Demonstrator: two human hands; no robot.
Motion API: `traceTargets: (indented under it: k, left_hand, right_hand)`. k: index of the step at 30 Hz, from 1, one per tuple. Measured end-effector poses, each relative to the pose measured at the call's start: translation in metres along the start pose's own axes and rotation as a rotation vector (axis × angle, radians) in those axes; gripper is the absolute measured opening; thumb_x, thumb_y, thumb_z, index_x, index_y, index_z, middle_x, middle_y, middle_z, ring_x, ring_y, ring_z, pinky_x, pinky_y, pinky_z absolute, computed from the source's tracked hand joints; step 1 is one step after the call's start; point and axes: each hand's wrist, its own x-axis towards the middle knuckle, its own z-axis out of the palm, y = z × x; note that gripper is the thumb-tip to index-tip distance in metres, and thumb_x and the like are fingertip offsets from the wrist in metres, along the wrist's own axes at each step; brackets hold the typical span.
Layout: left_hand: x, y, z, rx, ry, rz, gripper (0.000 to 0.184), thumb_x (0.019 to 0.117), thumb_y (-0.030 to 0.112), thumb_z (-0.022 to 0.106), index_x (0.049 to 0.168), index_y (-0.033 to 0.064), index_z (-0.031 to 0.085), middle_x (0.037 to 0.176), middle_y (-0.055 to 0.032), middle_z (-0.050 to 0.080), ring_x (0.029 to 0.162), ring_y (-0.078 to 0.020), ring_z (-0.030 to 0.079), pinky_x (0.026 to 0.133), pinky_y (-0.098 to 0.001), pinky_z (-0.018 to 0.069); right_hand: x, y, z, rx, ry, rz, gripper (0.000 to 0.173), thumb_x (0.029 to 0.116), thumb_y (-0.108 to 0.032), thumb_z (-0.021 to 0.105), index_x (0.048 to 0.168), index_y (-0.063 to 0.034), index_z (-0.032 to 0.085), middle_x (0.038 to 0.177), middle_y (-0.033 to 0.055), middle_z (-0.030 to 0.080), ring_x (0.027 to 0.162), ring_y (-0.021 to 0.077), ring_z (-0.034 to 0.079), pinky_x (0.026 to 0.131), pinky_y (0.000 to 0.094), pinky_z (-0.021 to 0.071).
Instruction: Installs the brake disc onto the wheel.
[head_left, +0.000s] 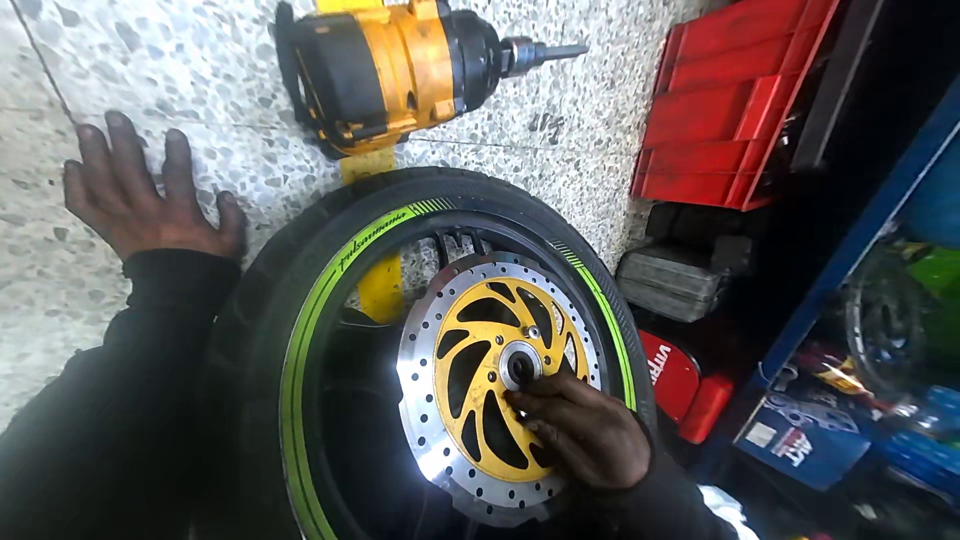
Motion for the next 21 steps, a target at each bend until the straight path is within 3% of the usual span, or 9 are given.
traceTargets:
  k: [5, 6, 9, 11, 15, 16, 18, 19, 21]
  left_hand:
    - [0.000, -0.002, 0.001, 0.004, 0.005, 0.001, 0.069, 0.0986, 0.058, 0.039, 0.159, 0.0255, 0.037, 0.168, -0.0205, 0.022, 0.153, -0.0483, 0.020, 0.117, -0.0716, 0.0150]
    - [0.001, -0.002, 0.001, 0.006, -0.005, -0.003, 0.069, 0.0984, 0.059, 0.039, 0.159, 0.0256, 0.037, 0.169, -0.0201, 0.021, 0.154, -0.0480, 0.020, 0.117, -0.0716, 0.0148]
    - [0.001, -0.001, 0.000, 0.001, -0.017, -0.012, 0.069, 0.0984, 0.058, 0.040, 0.159, 0.0253, 0.037, 0.169, -0.0195, 0.021, 0.154, -0.0470, 0.019, 0.118, -0.0708, 0.0142]
    - [0.000, 0.001, -0.002, -0.009, -0.029, -0.017, 0.069, 0.0986, 0.058, 0.040, 0.159, 0.0245, 0.037, 0.169, -0.0196, 0.020, 0.154, -0.0472, 0.018, 0.118, -0.0707, 0.0135]
    - [0.000, -0.001, 0.000, -0.011, -0.043, -0.018, 0.070, 0.0982, 0.058, 0.040, 0.159, 0.0237, 0.036, 0.170, -0.0190, 0.019, 0.155, -0.0462, 0.017, 0.118, -0.0704, 0.0134]
    - [0.000, -0.001, 0.002, -0.008, -0.035, -0.017, 0.070, 0.0983, 0.059, 0.039, 0.159, 0.0242, 0.036, 0.170, -0.0184, 0.019, 0.155, -0.0459, 0.017, 0.118, -0.0701, 0.0136]
    - [-0.001, -0.001, 0.001, -0.012, -0.027, -0.015, 0.070, 0.0988, 0.060, 0.038, 0.160, 0.0249, 0.036, 0.170, -0.0180, 0.020, 0.155, -0.0462, 0.018, 0.118, -0.0702, 0.0138]
    - [-0.001, -0.001, 0.000, -0.020, -0.032, -0.012, 0.070, 0.0990, 0.059, 0.038, 0.160, 0.0245, 0.035, 0.170, -0.0186, 0.019, 0.155, -0.0471, 0.017, 0.118, -0.0711, 0.0139]
    - [-0.001, -0.003, 0.003, -0.026, -0.020, 0.002, 0.069, 0.0992, 0.058, 0.038, 0.160, 0.0247, 0.036, 0.169, -0.0190, 0.021, 0.154, -0.0483, 0.019, 0.117, -0.0722, 0.0158]
  right_hand:
    - [0.006, -0.001, 0.008, -0.094, 0.117, 0.105, 0.031, 0.0921, -0.042, 0.072, 0.086, -0.0110, 0.075, 0.078, 0.0008, 0.069, 0.067, 0.0060, 0.063, 0.060, 0.0222, 0.0543]
    - [0.005, -0.003, 0.009, -0.117, 0.122, 0.130, 0.035, 0.0908, -0.045, 0.073, 0.087, -0.0109, 0.074, 0.079, 0.0009, 0.069, 0.067, 0.0073, 0.063, 0.060, 0.0245, 0.0550]
    - [0.002, -0.002, 0.007, -0.089, 0.075, 0.110, 0.043, 0.0926, -0.049, 0.072, 0.116, -0.0132, 0.075, 0.104, 0.0034, 0.072, 0.090, 0.0111, 0.069, 0.076, 0.0304, 0.0607]
    - [0.001, 0.002, 0.007, -0.025, 0.076, 0.047, 0.025, 0.0970, -0.036, 0.069, 0.107, -0.0142, 0.078, 0.103, 0.0022, 0.073, 0.093, 0.0080, 0.069, 0.081, 0.0246, 0.0600]
    - [0.005, 0.000, 0.018, -0.129, 0.213, 0.116, 0.041, 0.0879, -0.051, 0.075, 0.079, -0.0111, 0.072, 0.072, 0.0003, 0.065, 0.062, 0.0069, 0.060, 0.054, 0.0241, 0.0518]
    - [0.005, -0.001, 0.018, -0.133, 0.204, 0.132, 0.044, 0.0868, -0.055, 0.075, 0.085, -0.0111, 0.073, 0.076, 0.0008, 0.066, 0.065, 0.0080, 0.061, 0.056, 0.0261, 0.0536]
    - [0.003, 0.000, 0.013, -0.039, 0.117, 0.083, 0.041, 0.0926, -0.049, 0.072, 0.110, -0.0117, 0.074, 0.098, 0.0039, 0.072, 0.087, 0.0110, 0.069, 0.074, 0.0298, 0.0604]
    - [0.002, 0.002, 0.010, 0.022, 0.073, 0.033, 0.031, 0.0973, -0.040, 0.069, 0.113, -0.0126, 0.075, 0.105, 0.0050, 0.073, 0.096, 0.0120, 0.070, 0.083, 0.0294, 0.0604]
    - [0.003, 0.007, 0.011, 0.048, 0.119, -0.030, 0.021, 0.0975, -0.030, 0.070, 0.105, -0.0126, 0.078, 0.097, 0.0048, 0.072, 0.090, 0.0107, 0.069, 0.079, 0.0247, 0.0590]
